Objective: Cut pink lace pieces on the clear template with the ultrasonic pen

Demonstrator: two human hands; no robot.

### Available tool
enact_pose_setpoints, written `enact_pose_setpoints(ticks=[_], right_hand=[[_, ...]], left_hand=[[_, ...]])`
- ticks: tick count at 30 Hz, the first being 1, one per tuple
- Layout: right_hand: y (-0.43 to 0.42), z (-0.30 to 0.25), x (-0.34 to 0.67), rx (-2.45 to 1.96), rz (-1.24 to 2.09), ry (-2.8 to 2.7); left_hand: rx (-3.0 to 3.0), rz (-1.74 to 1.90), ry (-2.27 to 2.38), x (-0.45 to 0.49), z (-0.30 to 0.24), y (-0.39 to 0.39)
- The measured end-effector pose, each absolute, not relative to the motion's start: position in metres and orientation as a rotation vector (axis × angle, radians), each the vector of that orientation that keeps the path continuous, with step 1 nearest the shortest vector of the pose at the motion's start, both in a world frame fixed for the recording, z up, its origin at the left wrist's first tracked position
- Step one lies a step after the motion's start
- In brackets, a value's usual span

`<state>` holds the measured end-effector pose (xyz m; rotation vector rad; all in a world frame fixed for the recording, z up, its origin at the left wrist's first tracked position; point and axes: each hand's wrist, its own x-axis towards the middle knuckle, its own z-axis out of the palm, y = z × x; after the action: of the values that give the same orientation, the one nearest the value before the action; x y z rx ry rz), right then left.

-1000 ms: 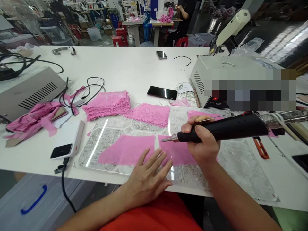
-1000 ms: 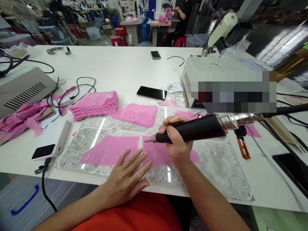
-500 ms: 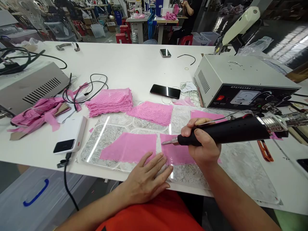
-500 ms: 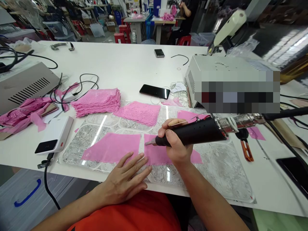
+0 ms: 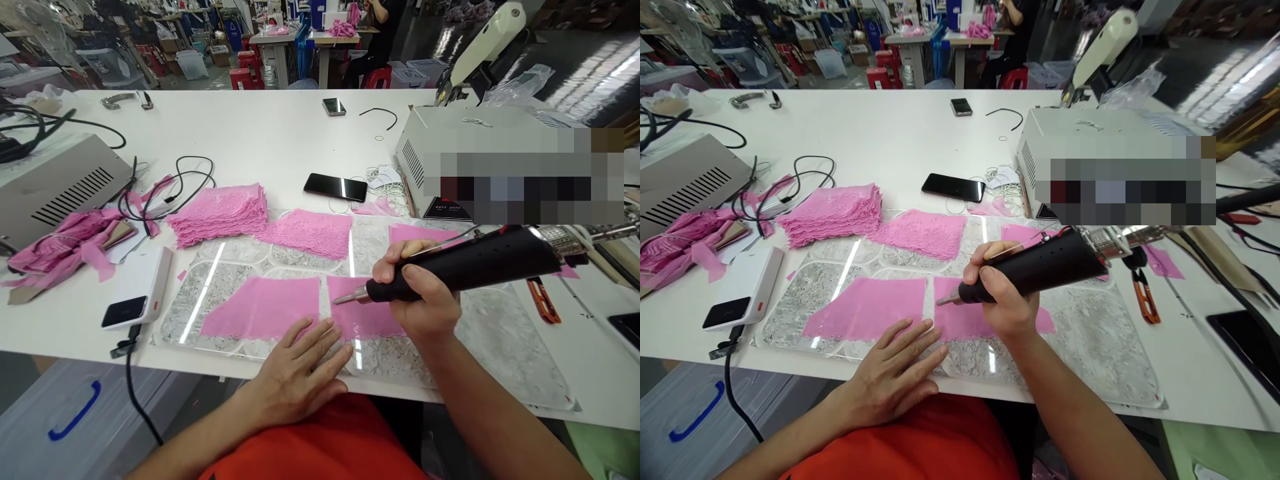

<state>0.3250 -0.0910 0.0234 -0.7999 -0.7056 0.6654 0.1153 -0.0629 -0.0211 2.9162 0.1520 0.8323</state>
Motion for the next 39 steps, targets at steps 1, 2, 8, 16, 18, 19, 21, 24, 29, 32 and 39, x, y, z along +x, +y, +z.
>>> enact_pose_setpoints(ticks=[1,2,8,16,18,19,21,24,29,32,39], right_hand=[[-0.093,0.024,0.326,-0.796,0.681,-0.704],[-0.094,0.024,0.326,-0.793,0.697,-0.703],[-0.097,0.023,0.322,-0.762,0.774,-0.713],[-0.097,0.022,0.319,-0.767,0.762,-0.73],[-0.096,0.021,0.318,-0.776,0.756,-0.732],[-0.096,0.021,0.317,-0.776,0.755,-0.731],[-0.096,0.022,0.317,-0.766,0.753,-0.728],[-0.096,0.03,0.325,-0.768,0.714,-0.687],[-0.101,0.053,0.361,-0.847,0.463,-0.553],[-0.105,0.054,0.378,-0.879,0.326,-0.515],[-0.1,0.031,0.365,-0.909,0.412,-0.548]], left_hand=[[2.914,0.834,0.154,0.115,-0.021,-0.063],[2.911,0.831,0.159,0.115,-0.021,-0.063],[2.88,0.777,0.207,0.115,-0.018,-0.063],[2.879,0.758,0.218,0.115,-0.017,-0.063],[2.883,0.749,0.22,0.115,-0.017,-0.063],[2.887,0.746,0.22,0.115,-0.017,-0.063],[2.897,0.742,0.219,0.115,-0.017,-0.063],[2.905,0.735,0.211,0.115,-0.012,-0.063],[2.86,0.82,0.295,0.125,0.001,-0.056],[2.912,0.868,0.395,0.138,0.0,-0.048],[3.008,0.693,0.575,0.156,-0.016,-0.037]])
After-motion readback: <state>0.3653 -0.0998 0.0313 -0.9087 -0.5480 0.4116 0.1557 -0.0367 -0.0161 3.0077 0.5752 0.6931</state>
